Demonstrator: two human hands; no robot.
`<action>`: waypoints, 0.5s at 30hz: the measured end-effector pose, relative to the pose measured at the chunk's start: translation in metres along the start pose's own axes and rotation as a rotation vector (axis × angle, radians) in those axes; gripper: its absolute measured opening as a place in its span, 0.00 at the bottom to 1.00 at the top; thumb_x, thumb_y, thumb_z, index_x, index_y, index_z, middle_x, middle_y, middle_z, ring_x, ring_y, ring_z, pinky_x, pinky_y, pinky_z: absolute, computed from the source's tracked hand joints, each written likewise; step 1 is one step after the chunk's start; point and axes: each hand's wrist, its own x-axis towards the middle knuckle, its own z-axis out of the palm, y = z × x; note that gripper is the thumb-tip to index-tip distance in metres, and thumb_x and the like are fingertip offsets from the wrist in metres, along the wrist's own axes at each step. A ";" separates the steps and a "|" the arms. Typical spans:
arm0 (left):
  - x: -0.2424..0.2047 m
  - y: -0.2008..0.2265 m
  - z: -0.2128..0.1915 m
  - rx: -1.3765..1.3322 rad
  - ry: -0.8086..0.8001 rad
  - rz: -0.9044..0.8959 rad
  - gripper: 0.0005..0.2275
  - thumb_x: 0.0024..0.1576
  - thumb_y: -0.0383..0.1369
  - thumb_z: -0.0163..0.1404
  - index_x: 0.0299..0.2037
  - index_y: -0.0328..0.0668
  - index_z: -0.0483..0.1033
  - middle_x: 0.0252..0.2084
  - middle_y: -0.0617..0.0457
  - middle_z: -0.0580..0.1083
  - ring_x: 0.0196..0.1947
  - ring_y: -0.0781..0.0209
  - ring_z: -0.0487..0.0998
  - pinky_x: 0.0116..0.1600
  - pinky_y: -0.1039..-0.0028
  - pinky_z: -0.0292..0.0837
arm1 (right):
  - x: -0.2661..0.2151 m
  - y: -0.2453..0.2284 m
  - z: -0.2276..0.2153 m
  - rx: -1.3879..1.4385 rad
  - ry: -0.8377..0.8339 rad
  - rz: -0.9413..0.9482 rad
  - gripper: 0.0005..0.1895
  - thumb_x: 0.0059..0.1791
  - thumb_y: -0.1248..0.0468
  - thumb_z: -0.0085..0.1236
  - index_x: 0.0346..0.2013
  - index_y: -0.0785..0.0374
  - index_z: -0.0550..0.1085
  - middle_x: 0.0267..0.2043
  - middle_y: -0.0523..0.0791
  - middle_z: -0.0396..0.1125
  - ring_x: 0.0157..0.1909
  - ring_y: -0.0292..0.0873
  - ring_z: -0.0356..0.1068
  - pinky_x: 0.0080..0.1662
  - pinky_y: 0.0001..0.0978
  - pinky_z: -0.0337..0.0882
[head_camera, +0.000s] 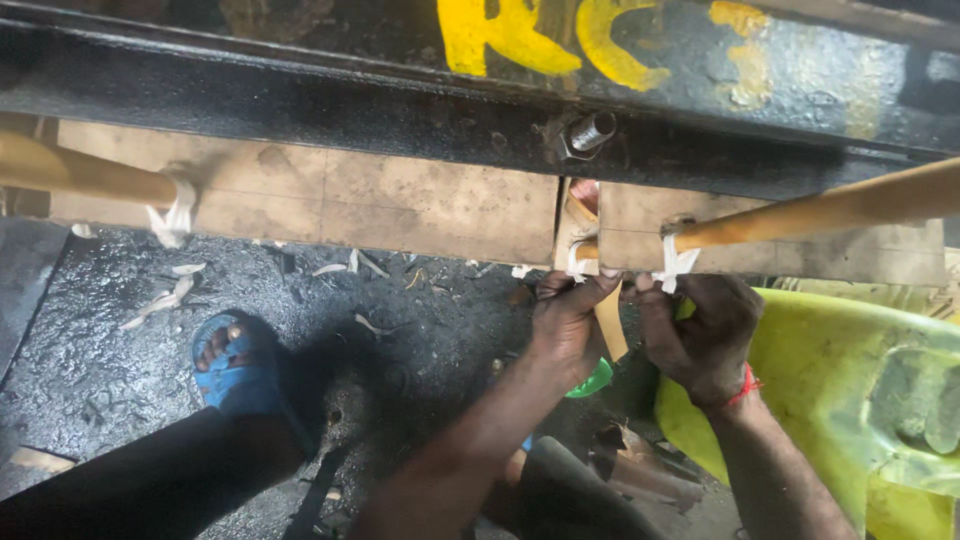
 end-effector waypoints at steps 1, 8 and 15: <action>0.002 -0.004 -0.005 0.002 0.001 0.029 0.11 0.56 0.21 0.58 0.48 0.37 0.79 0.44 0.50 0.80 0.44 0.60 0.81 0.52 0.68 0.77 | 0.003 -0.002 0.001 -0.029 -0.004 -0.013 0.07 0.51 0.64 0.65 0.30 0.61 0.76 0.24 0.47 0.68 0.26 0.47 0.68 0.32 0.36 0.65; 0.018 -0.008 -0.032 0.213 -0.012 0.036 0.06 0.60 0.19 0.58 0.45 0.32 0.80 0.41 0.44 0.80 0.41 0.56 0.81 0.50 0.67 0.79 | 0.029 -0.028 0.006 0.051 -0.129 -0.010 0.05 0.50 0.65 0.65 0.37 0.64 0.79 0.31 0.48 0.73 0.30 0.46 0.75 0.35 0.37 0.71; 0.005 0.002 -0.022 0.427 0.028 0.147 0.09 0.59 0.22 0.57 0.48 0.35 0.80 0.43 0.53 0.80 0.43 0.67 0.79 0.52 0.76 0.76 | 0.035 -0.032 0.007 0.180 -0.043 0.006 0.04 0.54 0.67 0.62 0.43 0.63 0.78 0.38 0.49 0.75 0.40 0.44 0.77 0.44 0.36 0.74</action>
